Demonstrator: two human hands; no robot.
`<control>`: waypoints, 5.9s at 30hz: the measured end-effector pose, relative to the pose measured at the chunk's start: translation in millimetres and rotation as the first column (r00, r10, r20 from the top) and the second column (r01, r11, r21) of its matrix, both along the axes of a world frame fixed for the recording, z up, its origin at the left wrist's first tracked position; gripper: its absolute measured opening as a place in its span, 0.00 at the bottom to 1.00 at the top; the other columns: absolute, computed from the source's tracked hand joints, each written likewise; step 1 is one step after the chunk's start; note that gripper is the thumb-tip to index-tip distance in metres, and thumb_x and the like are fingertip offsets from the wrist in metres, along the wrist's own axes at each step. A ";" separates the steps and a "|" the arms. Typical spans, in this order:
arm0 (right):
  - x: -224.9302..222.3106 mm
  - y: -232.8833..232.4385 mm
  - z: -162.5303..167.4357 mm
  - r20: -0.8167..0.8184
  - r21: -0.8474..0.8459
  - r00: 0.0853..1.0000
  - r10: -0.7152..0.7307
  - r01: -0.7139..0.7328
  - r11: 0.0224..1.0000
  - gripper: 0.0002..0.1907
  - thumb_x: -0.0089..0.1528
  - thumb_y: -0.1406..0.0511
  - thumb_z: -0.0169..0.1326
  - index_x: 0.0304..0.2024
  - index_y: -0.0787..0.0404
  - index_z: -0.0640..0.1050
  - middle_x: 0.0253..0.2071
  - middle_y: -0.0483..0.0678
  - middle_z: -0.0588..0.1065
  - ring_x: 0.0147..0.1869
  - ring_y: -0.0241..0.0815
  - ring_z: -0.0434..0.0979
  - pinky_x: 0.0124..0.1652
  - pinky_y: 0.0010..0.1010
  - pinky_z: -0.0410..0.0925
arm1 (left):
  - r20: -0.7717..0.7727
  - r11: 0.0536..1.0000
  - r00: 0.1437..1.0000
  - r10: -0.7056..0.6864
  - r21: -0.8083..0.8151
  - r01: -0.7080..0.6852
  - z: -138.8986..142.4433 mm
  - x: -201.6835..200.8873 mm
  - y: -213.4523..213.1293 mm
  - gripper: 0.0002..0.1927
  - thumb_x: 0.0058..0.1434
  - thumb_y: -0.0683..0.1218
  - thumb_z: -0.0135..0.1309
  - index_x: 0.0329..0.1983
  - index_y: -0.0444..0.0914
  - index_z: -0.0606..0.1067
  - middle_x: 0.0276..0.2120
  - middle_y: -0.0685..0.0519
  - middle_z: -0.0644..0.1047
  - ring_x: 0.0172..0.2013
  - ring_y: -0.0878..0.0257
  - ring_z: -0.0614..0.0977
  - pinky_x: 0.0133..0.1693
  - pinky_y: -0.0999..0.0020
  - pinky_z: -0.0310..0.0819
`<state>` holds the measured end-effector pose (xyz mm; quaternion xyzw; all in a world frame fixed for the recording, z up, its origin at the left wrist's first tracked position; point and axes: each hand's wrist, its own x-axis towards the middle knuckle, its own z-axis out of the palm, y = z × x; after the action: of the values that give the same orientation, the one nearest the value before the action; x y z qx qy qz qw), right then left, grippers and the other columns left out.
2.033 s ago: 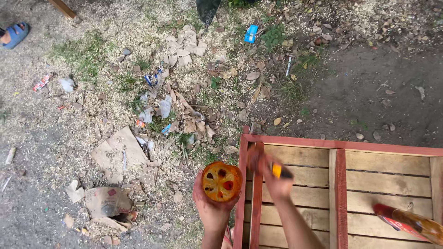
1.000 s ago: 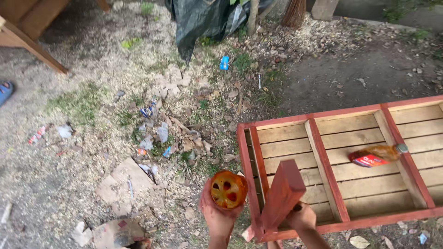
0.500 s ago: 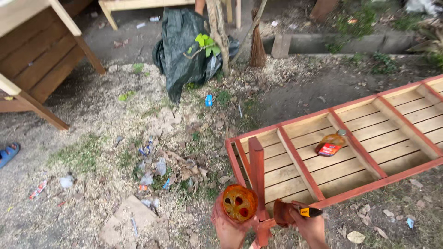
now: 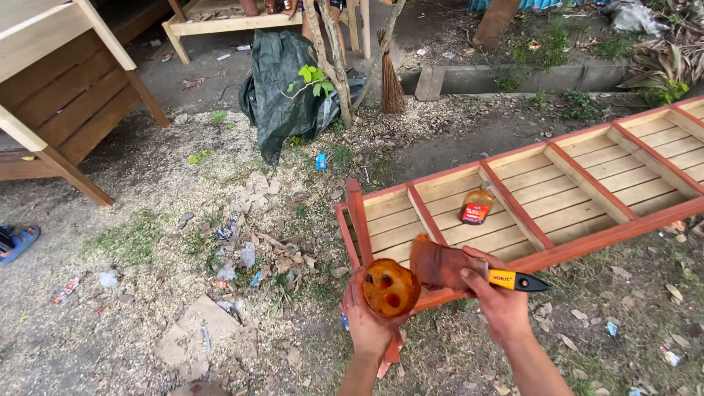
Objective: The person paints a wooden bench with reddish-brown paint using a brush. They hold a cut plastic bottle as a paint container and repeatedly dip the brush to apply paint to the bench's frame and legs. A bottle of liquid is briefly opened and set aside on the bench.
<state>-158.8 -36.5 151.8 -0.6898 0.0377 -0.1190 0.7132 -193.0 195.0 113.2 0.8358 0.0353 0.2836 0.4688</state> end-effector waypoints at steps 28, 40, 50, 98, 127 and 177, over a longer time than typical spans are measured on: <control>-67.7 67.2 101.4 0.250 -0.767 0.733 0.632 -0.248 0.591 0.26 0.51 0.65 0.66 0.53 0.58 0.78 0.40 0.53 0.82 0.43 0.52 0.85 0.41 0.36 0.76 | 0.289 0.943 0.957 -0.029 0.326 -0.070 59.7 -45.7 18.9 0.44 0.39 0.43 0.71 0.63 0.50 0.71 0.66 0.56 0.68 0.68 0.49 0.66 0.69 0.31 0.40; -70.8 193.3 113.9 0.229 -0.561 0.833 0.503 -0.309 0.768 0.25 0.55 0.69 0.65 0.56 0.58 0.81 0.37 0.45 0.84 0.36 0.30 0.81 0.37 0.26 0.76 | -0.050 0.958 0.999 -0.006 0.287 0.020 98.3 -30.7 152.2 0.60 0.22 0.52 0.81 0.64 0.49 0.67 0.62 0.55 0.69 0.65 0.49 0.65 0.64 0.24 0.37; -47.9 257.2 66.1 0.133 -0.061 0.991 -0.005 0.013 0.998 0.22 0.61 0.69 0.62 0.58 0.58 0.80 0.34 0.43 0.76 0.31 0.32 0.71 0.29 0.26 0.64 | -0.309 0.994 0.947 -0.089 0.036 0.105 92.0 -8.7 224.6 0.59 0.26 0.53 0.79 0.66 0.49 0.64 0.60 0.50 0.71 0.62 0.47 0.69 0.63 0.41 0.57; 279.9 381.3 -191.4 -0.331 0.412 0.477 -0.814 0.849 0.331 0.27 0.60 0.71 0.60 0.62 0.59 0.73 0.55 0.52 0.75 0.46 0.45 0.80 0.42 0.36 0.76 | -0.252 0.705 0.659 -0.708 -0.210 0.677 -50.8 481.2 328.9 0.57 0.27 0.49 0.79 0.64 0.38 0.66 0.57 0.47 0.72 0.57 0.50 0.75 0.60 0.51 0.69; 306.6 455.5 -328.0 -0.055 -0.059 -0.313 -0.948 0.949 -0.310 0.20 0.62 0.71 0.60 0.57 0.68 0.75 0.52 0.50 0.77 0.54 0.38 0.78 0.54 0.28 0.72 | -0.324 0.332 0.122 -0.938 -0.745 0.578 -167.3 547.9 334.3 0.52 0.30 0.33 0.73 0.62 0.37 0.64 0.55 0.46 0.73 0.54 0.53 0.81 0.47 0.52 0.81; 432.7 502.7 -303.7 -0.367 -0.138 0.228 -0.902 0.945 0.295 0.20 0.54 0.67 0.63 0.50 0.55 0.84 0.41 0.51 0.86 0.44 0.38 0.88 0.46 0.30 0.78 | -0.271 0.311 0.186 -0.944 -0.551 0.774 -162.9 562.1 328.4 0.53 0.35 0.31 0.73 0.66 0.34 0.60 0.57 0.45 0.72 0.54 0.56 0.79 0.54 0.58 0.79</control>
<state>273.8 466.2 -151.9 -0.4991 0.5806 -0.3799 0.5191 369.1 523.4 -49.7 0.6653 -0.2706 -0.2994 0.6281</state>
